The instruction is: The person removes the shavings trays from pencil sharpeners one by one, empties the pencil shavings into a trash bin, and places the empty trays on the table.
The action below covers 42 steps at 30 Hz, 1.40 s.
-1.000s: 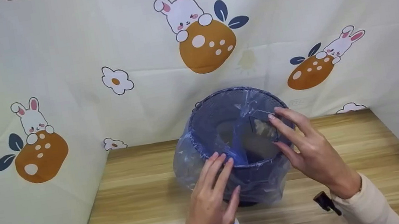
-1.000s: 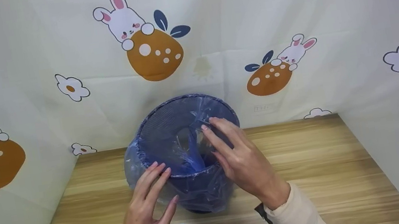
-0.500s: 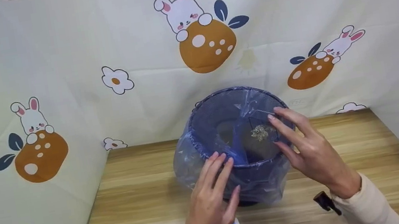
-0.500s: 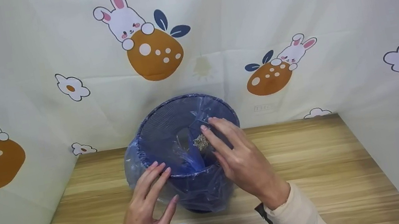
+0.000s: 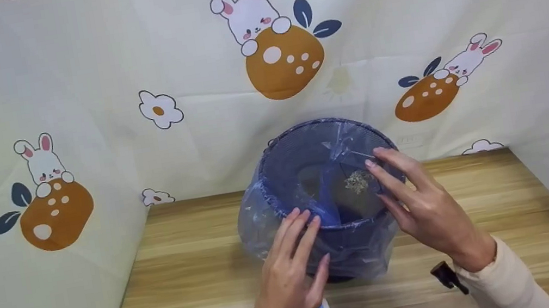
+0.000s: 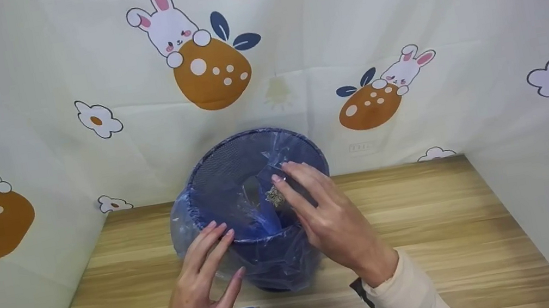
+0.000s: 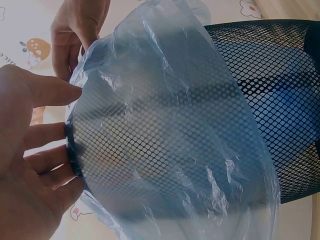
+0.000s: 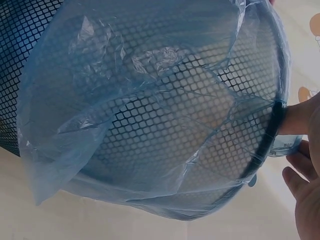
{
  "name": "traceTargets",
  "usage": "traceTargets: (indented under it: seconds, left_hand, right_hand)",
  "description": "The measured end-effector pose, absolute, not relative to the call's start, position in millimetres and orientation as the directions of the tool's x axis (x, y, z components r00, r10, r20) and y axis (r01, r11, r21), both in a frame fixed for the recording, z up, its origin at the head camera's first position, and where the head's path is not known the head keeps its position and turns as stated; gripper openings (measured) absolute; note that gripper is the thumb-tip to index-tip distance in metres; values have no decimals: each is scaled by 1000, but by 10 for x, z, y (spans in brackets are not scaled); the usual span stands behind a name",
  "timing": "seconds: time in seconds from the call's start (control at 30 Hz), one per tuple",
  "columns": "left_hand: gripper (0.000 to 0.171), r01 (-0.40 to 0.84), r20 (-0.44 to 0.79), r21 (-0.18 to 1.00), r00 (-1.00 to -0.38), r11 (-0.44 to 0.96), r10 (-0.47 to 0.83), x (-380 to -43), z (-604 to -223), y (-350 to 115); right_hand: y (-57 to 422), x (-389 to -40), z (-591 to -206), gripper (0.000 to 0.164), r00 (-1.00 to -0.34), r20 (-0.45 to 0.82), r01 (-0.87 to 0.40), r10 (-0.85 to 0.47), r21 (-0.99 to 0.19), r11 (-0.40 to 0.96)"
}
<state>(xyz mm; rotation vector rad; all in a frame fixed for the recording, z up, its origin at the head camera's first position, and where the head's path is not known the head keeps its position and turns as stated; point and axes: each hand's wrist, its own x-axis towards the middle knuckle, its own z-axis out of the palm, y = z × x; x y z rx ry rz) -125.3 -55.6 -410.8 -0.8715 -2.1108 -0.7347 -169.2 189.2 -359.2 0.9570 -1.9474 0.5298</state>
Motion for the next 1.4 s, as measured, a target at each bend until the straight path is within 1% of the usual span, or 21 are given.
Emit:
traceTargets:
  seconds: [0.23, 0.43, 0.6, 0.83, 1.0, 1.4]
  left_hand:
    - [60, 762, 786, 222, -509, 608, 350, -1254, -4108, -562]
    - [62, 762, 785, 220, -509, 610, 353, -1255, -4109, -563]
    - [60, 762, 786, 222, -509, 608, 351, -1259, -4106, -562]
    - [62, 756, 778, 216, -515, 618, 359, -1253, -4107, -562]
    - [62, 747, 768, 207, -524, 632, 368, -1242, -4113, -562]
    - [66, 748, 769, 182, -513, 638, 381, -1240, -4123, -568]
  right_hand:
    - [1880, -1682, -3583, 36, -315, 841, -783, -441, 32, 621]
    - [1856, -1663, -3567, 35, -293, 838, -775, -461, 74, 627]
    - [1823, -1645, -3538, 36, -257, 834, -779, -488, 119, 615]
    - [1774, -1631, -3504, 47, -188, 824, -808, -534, 179, 561]
    - [1771, -1621, -3509, 45, -172, 811, -801, -559, 215, 559]
    - [1750, -1619, -3496, 47, -139, 831, -821, -539, 208, 532]
